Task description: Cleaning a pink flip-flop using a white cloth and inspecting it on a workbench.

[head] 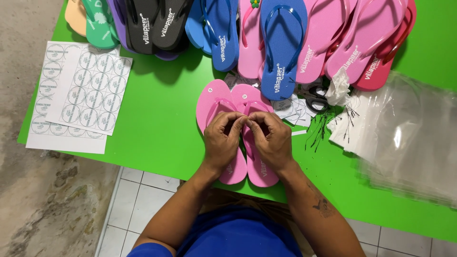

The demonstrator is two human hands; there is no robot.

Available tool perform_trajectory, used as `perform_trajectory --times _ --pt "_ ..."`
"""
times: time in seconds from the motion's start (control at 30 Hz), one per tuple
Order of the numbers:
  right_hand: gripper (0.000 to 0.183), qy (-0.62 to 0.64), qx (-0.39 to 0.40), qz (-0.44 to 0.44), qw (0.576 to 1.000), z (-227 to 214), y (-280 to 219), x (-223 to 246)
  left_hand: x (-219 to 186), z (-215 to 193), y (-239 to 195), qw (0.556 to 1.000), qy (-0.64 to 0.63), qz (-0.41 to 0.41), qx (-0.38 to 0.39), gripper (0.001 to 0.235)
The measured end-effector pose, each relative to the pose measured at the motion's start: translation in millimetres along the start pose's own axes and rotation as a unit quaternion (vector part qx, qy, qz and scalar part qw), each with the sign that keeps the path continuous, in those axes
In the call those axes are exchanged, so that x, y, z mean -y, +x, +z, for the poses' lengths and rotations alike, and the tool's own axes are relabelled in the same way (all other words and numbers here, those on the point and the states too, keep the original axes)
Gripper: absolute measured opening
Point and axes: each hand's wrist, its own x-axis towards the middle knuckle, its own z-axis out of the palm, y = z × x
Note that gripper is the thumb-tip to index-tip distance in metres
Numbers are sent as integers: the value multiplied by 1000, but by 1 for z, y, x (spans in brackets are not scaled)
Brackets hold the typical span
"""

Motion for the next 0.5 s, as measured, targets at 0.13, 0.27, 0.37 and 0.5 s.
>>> perform_trajectory --times 0.13,0.27,0.37,0.5 --pt "3 -1 1 1 1000 -1 0 0 -2 1 0 1000 1 3 -4 7" --pt "4 1 -5 9 1000 0 1 2 -1 1 1 1000 -6 -2 -6 7" --pt "4 7 -11 20 1000 -1 2 5 -1 1 1 1000 -7 -5 -7 6" --pt "6 38 -21 51 998 -1 5 14 -4 -2 2 999 -33 -16 -10 6"
